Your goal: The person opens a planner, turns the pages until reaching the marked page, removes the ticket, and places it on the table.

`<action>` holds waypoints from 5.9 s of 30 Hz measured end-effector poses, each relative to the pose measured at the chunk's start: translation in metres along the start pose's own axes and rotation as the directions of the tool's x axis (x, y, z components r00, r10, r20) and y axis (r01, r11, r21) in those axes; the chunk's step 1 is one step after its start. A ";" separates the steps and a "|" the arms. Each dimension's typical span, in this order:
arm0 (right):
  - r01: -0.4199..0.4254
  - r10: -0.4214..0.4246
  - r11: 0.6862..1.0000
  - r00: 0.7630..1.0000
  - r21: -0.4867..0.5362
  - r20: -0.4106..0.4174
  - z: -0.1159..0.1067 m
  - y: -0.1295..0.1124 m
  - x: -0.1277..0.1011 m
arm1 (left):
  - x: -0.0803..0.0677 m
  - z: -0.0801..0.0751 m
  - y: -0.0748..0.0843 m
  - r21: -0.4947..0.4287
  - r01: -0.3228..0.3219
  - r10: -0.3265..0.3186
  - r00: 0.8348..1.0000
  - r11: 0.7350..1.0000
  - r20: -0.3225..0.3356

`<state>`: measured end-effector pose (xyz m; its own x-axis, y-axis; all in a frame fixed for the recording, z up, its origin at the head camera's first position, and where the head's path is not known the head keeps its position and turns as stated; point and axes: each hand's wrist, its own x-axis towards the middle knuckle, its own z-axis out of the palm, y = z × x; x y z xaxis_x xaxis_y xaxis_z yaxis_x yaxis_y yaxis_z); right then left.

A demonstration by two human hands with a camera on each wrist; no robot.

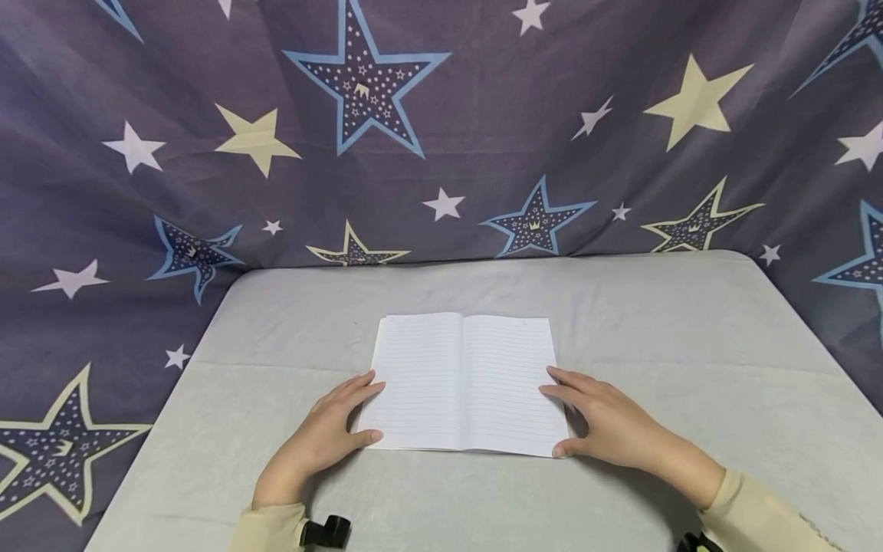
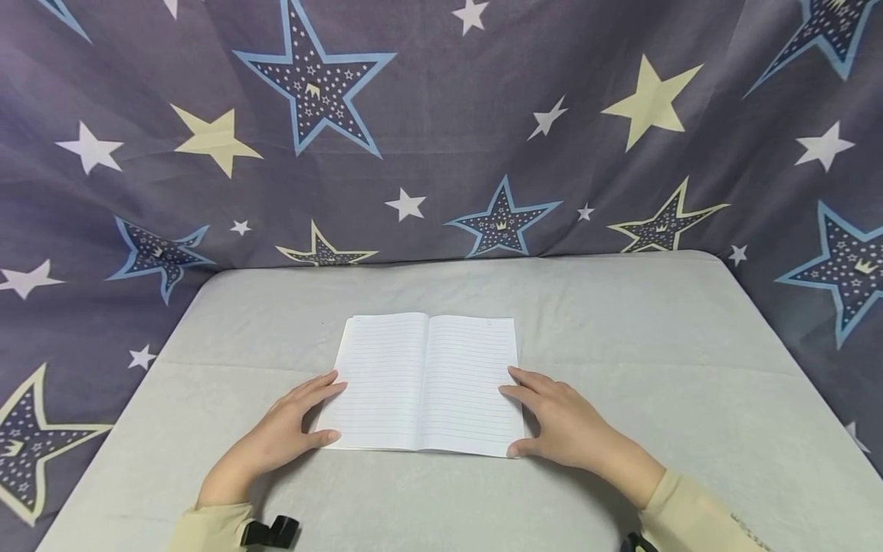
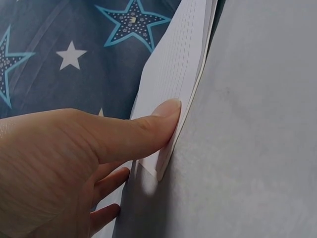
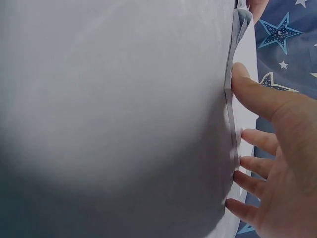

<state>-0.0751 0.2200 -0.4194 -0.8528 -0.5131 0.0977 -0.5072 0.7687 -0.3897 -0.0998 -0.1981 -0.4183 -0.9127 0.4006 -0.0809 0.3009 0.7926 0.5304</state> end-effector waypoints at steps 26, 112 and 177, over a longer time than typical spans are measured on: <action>-0.233 0.249 0.959 0.965 0.161 -0.085 0.001 -0.027 0.007 | 0.003 -0.003 0.001 0.002 0.007 -0.007 1.000 1.000 0.016; -0.086 0.085 0.996 0.996 -0.026 -0.033 0.003 -0.012 0.000 | -0.001 -0.004 -0.007 -0.021 0.033 -0.033 0.999 0.999 -0.019; 0.119 -0.124 0.990 0.990 0.077 0.061 0.044 -0.096 0.068 | -0.001 -0.022 0.002 -0.230 0.042 -0.066 0.993 0.972 -0.099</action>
<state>-0.0783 0.0944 -0.4159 -0.7740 -0.6269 0.0891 -0.5942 0.6705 -0.4442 -0.1046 -0.2072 -0.3990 -0.9535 0.2998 -0.0320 0.1905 0.6813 0.7068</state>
